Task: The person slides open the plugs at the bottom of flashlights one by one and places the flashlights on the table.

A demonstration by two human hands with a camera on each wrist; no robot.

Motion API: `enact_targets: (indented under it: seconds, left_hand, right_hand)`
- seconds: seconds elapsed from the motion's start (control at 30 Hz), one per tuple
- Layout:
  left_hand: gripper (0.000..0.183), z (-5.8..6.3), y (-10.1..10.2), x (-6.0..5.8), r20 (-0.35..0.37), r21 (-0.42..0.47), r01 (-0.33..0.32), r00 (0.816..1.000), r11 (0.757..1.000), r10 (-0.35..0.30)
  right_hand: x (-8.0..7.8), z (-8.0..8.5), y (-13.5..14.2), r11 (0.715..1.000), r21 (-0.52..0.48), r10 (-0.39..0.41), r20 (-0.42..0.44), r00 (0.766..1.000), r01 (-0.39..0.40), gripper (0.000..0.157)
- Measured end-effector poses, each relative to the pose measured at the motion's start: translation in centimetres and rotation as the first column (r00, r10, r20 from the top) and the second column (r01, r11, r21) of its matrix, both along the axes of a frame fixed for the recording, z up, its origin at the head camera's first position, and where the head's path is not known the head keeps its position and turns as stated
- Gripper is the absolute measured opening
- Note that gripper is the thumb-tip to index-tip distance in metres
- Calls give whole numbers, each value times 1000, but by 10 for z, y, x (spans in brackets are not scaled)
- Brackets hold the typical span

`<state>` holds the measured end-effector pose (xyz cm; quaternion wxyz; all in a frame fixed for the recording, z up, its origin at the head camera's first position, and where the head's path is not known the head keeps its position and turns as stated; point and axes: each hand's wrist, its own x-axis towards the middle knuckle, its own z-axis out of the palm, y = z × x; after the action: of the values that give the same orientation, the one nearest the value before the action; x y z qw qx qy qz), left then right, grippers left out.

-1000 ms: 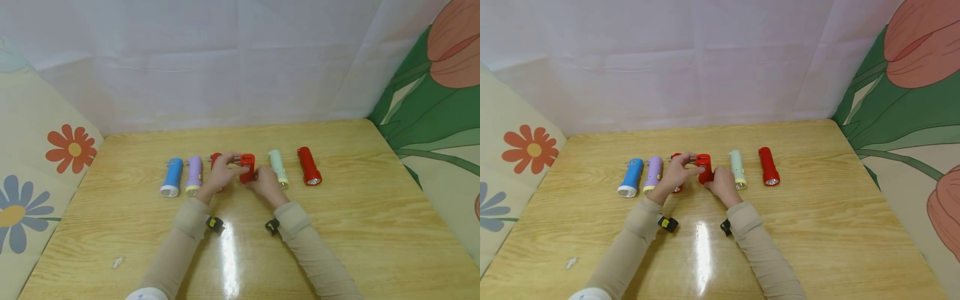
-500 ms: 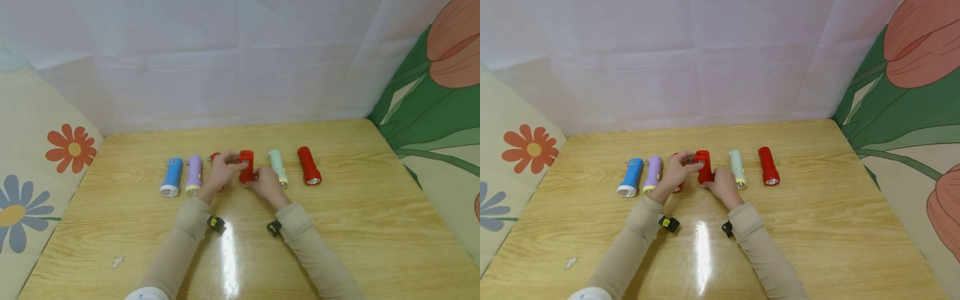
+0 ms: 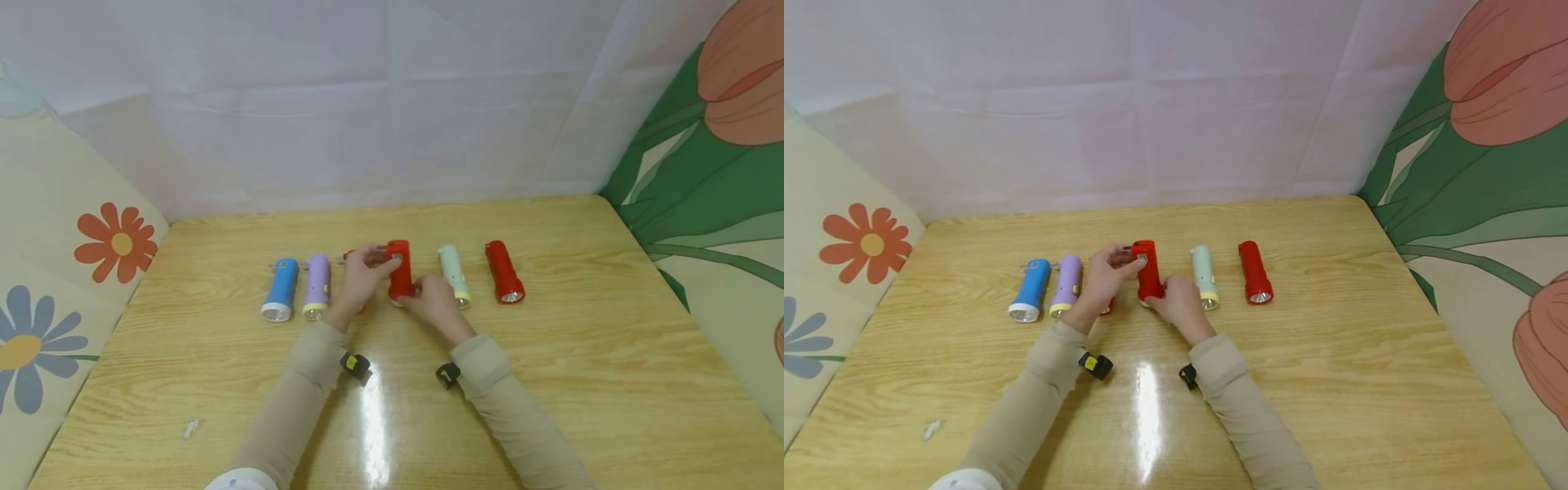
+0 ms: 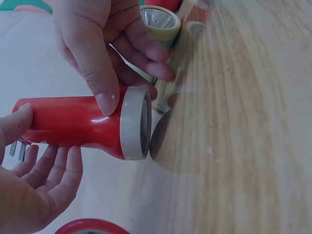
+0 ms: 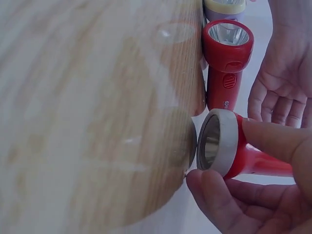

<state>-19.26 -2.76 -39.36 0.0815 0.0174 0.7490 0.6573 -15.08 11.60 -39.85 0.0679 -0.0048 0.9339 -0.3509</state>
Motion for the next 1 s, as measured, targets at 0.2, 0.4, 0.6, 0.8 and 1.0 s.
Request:
enact_targets:
  seconds: [0.2,0.4,0.6,0.8,1.0]
  left_hand:
    - [37,-2,2,-3,-6,25,-34,999,999,35]
    - [36,-3,6,-3,14,21,-48,999,999,47]
    - [43,-3,8,-4,48,33,-79,996,996,78]
    - [49,-2,10,-6,39,-7,-59,997,998,59]
    - [55,-6,9,-2,5,-73,-5,1000,997,6]
  right_hand:
    - [0,0,-1,1000,-22,6,1,1000,-6,28]
    - [2,-4,-1,998,-51,27,-45,999,-29,29]
    - [3,-3,-1,998,-58,14,-30,999,-15,31]
    - [3,-3,-2,997,-73,23,-29,999,-25,29]
    - [5,-6,-3,993,-110,35,-4,999,-36,28]
